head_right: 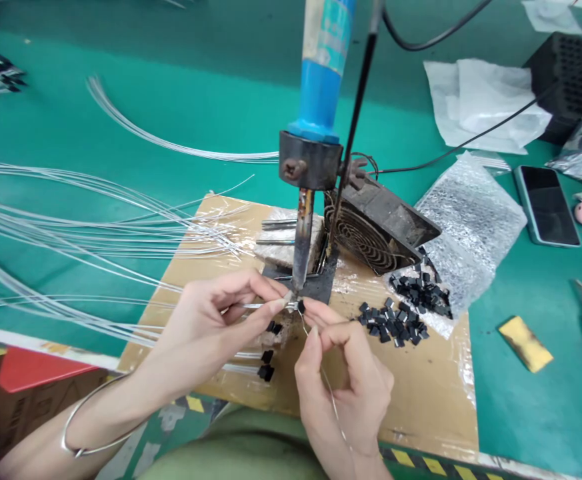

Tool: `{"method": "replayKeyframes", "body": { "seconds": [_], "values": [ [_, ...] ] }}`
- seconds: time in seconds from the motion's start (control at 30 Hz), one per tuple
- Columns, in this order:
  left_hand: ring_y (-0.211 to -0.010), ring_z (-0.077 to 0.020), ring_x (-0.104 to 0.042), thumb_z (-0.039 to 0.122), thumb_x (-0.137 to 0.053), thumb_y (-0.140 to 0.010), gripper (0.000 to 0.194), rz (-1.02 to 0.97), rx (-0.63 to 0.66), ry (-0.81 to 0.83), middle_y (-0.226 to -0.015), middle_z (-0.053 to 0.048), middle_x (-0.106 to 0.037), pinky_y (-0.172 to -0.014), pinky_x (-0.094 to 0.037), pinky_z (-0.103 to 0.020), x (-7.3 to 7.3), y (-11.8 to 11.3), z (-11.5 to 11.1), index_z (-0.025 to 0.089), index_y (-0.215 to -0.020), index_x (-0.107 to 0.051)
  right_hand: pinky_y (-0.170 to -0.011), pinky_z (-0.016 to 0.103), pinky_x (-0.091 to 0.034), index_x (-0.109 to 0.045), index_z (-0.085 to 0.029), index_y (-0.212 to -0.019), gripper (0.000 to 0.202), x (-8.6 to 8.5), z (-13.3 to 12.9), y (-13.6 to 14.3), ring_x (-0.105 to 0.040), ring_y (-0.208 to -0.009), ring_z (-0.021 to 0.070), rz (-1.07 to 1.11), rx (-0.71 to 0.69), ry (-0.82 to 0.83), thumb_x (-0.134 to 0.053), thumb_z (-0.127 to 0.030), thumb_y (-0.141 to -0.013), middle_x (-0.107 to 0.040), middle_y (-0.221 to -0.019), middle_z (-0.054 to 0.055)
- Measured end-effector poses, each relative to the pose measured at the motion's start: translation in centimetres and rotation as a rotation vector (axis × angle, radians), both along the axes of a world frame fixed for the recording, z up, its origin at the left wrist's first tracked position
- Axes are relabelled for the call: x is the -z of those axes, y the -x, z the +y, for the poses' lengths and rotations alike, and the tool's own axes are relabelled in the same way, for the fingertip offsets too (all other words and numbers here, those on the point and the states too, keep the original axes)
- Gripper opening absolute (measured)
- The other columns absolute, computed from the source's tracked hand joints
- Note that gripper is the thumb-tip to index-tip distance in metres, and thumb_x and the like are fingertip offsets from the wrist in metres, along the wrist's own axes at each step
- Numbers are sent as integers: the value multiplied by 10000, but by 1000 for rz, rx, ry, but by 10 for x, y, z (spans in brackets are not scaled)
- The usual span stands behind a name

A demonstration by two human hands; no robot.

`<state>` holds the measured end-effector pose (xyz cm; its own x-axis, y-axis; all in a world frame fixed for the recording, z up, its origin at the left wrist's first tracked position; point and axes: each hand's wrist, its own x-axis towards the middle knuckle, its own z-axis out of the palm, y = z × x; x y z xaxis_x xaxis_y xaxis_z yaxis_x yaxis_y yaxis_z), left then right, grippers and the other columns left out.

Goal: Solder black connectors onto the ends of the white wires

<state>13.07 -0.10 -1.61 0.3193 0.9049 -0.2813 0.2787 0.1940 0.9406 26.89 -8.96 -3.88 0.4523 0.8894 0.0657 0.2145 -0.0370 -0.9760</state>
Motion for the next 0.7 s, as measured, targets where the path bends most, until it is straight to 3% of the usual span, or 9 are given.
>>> {"method": "replayKeyframes", "body": {
  "seconds": [0.47,0.7],
  "values": [
    [-796,-194,-692,233,-657,-865,116,-26,17,-18,-830,-50,-738,-603,-445,-273,-1,-1,3,162,-779,-690,-971,377,-646,-622,-210,-801,182,-2,3,0,-781,-1084,241,6,2,0,-632,-202,-983,-799,-1178,117],
    [-759,-166,-664,200,-652,-872,120,-49,18,-24,-797,-38,-723,-620,-455,-253,-4,-3,5,154,-766,-683,-967,313,-637,-624,-212,-794,184,-3,6,1,-789,-1039,201,18,32,-18,-651,-201,-975,-806,-1151,87]
  ]
}}
